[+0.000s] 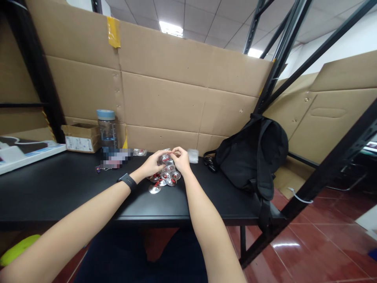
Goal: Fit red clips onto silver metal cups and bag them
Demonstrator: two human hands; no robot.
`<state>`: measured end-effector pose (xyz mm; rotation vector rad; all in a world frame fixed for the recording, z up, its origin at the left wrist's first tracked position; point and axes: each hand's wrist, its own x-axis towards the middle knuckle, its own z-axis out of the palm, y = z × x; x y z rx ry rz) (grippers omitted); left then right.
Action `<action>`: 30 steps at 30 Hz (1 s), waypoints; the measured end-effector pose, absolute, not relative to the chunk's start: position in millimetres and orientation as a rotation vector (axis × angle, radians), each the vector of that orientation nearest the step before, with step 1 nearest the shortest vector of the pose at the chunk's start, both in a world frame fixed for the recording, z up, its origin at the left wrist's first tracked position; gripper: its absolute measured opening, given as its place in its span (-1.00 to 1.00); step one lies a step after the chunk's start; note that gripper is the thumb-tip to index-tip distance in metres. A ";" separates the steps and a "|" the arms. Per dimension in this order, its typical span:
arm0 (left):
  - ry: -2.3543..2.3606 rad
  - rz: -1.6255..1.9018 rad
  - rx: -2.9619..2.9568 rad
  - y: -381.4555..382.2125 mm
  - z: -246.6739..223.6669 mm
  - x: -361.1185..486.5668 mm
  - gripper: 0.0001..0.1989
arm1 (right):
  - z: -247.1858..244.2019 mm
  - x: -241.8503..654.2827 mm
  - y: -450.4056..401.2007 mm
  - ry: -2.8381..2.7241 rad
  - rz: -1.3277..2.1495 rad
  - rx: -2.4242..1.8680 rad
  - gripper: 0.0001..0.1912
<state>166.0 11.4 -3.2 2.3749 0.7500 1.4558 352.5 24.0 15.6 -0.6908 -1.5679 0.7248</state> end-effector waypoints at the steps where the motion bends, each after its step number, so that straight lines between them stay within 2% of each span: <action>1: 0.752 1.459 2.373 10.9 -2.6 166.3 -0.25 | 16.7 352.9 23.2 -1.583 0.720 -0.694 -0.79; 8: 0.788 1.504 2.342 10.0 0.1 164.7 -0.35 | 20.9 357.2 22.6 -1.527 0.726 -0.710 -0.77; 13: 0.817 1.623 2.277 11.3 -0.3 165.4 -0.41 | 18.2 360.2 20.4 -1.498 0.922 -0.714 -0.53; 15: 0.790 1.623 2.283 11.4 0.3 165.3 -0.40 | 16.8 361.5 20.0 -1.502 0.958 -0.730 -0.49; 26: 0.786 1.584 2.134 16.5 -0.2 158.9 -0.43 | 13.1 364.0 28.6 -1.522 0.899 -0.786 -0.55; 30: 0.834 1.557 2.007 18.3 2.8 154.0 -0.50 | 16.2 366.3 29.6 -1.490 0.851 -0.750 -0.56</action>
